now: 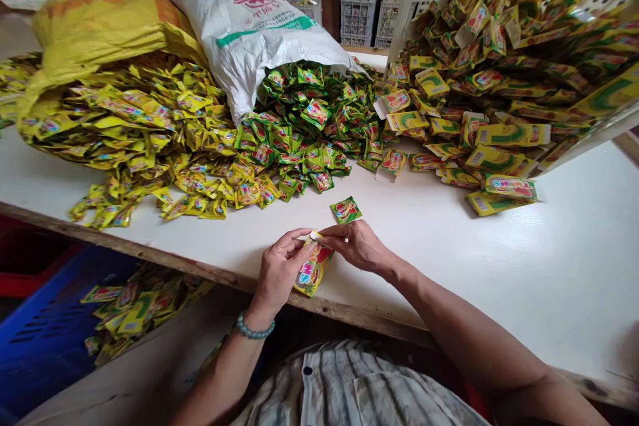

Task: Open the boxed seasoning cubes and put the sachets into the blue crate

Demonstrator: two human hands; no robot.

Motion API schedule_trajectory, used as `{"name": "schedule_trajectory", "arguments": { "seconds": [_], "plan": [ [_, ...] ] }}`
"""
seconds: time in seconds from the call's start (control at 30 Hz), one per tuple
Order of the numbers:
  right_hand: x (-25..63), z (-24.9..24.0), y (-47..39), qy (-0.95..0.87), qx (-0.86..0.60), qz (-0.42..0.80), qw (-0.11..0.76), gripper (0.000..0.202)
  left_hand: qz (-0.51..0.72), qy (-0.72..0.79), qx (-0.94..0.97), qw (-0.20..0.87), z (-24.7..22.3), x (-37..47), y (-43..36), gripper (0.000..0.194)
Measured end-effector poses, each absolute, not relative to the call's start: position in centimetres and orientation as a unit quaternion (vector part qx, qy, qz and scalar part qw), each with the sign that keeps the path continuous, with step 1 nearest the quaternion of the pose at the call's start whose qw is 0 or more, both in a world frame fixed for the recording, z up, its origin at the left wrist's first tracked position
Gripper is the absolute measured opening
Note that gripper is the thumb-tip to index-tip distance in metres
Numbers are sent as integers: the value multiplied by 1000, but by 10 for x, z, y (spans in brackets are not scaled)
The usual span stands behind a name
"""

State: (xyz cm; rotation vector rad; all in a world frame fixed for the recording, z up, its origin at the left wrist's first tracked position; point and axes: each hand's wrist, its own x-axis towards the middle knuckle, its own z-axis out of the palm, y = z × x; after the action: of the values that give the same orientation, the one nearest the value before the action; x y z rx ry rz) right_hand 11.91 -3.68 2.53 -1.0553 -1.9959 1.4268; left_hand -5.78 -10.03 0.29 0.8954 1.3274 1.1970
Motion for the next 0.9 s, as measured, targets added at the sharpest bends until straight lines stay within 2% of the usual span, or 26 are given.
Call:
{"name": "schedule_trajectory", "arguments": {
  "seconds": [0.1,0.3,0.53,0.73,0.9],
  "plan": [
    [119,23,-36,-746,-406,469,243,39,501,559,381,540,0,-58,-100,40],
    [122,18,-27,-651,-373,609,256,50,492,549,372,564,3,-57,-102,46],
    [125,27,-37,-764,-359,493,213,40,500,562,377,540,-1,-56,-101,41],
    [135,22,-23,-610,-349,679,215,47,485,548,382,565,1,-57,-103,47],
    [134,27,-28,-644,-373,635,204,49,489,553,396,546,0,-58,-103,42]
  ]
}}
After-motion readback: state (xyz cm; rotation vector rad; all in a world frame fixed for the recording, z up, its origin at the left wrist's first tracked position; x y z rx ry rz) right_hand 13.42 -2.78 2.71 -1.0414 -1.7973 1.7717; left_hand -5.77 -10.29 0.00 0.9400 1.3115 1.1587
